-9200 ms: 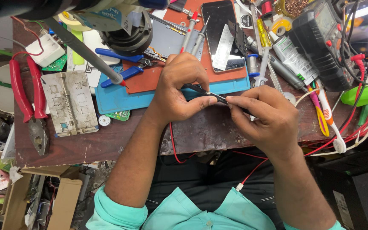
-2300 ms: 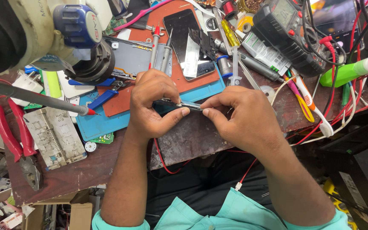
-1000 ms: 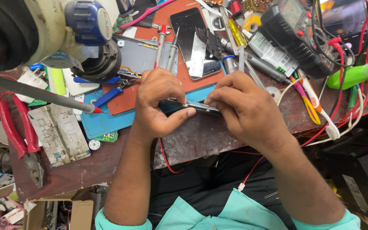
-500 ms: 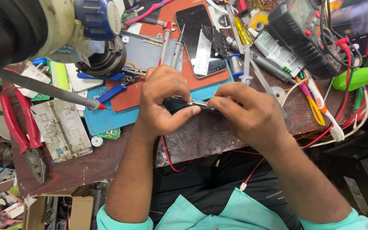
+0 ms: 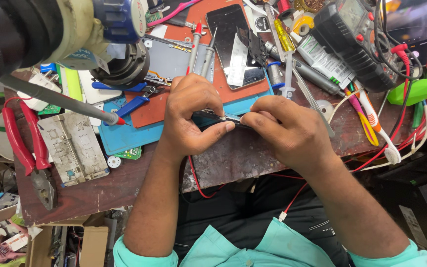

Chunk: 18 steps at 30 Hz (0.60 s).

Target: The person disassembles a Vivo smartphone, removes the back cover, and manipulates internal components including the battery and motherboard. They use a screwdriver and tweezers to adjust parts, then reassemble the device and test it by powering it on.

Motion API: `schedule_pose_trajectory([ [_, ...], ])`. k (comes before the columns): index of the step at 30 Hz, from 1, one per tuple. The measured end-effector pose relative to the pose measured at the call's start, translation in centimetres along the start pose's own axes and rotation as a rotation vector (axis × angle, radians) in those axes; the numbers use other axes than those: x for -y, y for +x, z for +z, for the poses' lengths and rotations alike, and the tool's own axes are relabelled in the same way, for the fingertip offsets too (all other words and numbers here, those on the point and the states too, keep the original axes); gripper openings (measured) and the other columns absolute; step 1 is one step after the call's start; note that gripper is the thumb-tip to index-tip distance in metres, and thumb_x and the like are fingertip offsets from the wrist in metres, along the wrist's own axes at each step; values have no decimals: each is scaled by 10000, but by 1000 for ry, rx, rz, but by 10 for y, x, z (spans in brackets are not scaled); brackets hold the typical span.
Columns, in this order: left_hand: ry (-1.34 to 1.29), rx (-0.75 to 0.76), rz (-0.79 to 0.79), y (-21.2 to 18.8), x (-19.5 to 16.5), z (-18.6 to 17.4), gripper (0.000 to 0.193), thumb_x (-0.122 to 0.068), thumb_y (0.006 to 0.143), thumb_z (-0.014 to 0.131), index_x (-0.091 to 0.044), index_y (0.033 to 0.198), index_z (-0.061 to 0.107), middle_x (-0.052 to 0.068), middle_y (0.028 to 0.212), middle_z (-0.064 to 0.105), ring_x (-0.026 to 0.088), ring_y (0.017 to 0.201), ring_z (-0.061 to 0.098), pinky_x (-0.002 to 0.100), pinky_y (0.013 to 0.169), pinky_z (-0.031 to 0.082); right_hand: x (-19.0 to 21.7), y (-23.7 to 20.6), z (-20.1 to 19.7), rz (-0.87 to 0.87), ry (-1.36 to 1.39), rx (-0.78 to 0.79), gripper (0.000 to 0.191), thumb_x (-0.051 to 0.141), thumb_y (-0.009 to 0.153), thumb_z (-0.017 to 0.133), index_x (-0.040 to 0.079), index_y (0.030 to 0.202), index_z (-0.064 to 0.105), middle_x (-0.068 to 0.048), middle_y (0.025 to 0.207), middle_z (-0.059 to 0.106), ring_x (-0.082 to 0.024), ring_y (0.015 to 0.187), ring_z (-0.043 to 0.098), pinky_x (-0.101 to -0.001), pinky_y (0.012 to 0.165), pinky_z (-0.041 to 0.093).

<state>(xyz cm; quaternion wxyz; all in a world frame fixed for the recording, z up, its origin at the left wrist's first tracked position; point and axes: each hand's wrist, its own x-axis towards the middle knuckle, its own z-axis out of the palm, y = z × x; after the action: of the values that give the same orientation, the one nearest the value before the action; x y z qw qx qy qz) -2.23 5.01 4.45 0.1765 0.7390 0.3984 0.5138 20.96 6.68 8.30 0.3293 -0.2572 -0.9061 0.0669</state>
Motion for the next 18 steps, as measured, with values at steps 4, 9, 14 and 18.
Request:
schedule_pose_trajectory([
  [4, -1, -2, 0, 0, 0, 0, 299, -280, 682, 853, -136, 810, 624, -6, 860, 646, 206, 936, 621, 361, 946, 382, -2, -3, 2, -10, -26, 2, 203, -11, 874, 698, 68, 1056, 743, -84, 1014, 654, -228, 818, 698, -357, 654, 544],
  [9, 5, 6, 0, 1, 0, 0, 294, -276, 681, 852, -142, 810, 626, -9, 862, 647, 209, 944, 619, 364, 948, 381, -5, -7, 5, 56, -43, -33, 293, -53, 805, 692, 49, 1078, 729, -79, 1057, 644, -256, 894, 696, -383, 732, 563],
  [14, 10, 5, -2, 0, 0, 0, 307, -287, 686, 863, -145, 806, 620, -11, 862, 646, 206, 941, 619, 360, 944, 376, -1, -11, 6, 220, 132, -128, 208, -73, 878, 747, 71, 1028, 744, -63, 1007, 648, -204, 839, 665, -322, 698, 527],
  [18, 7, 7, 6, 0, 1, -1, 303, -295, 691, 853, -143, 815, 622, -7, 868, 644, 210, 946, 619, 360, 948, 377, 3, -11, 2, 379, 271, -65, 131, -22, 861, 789, 57, 961, 759, -58, 856, 665, -168, 684, 616, -289, 585, 466],
])
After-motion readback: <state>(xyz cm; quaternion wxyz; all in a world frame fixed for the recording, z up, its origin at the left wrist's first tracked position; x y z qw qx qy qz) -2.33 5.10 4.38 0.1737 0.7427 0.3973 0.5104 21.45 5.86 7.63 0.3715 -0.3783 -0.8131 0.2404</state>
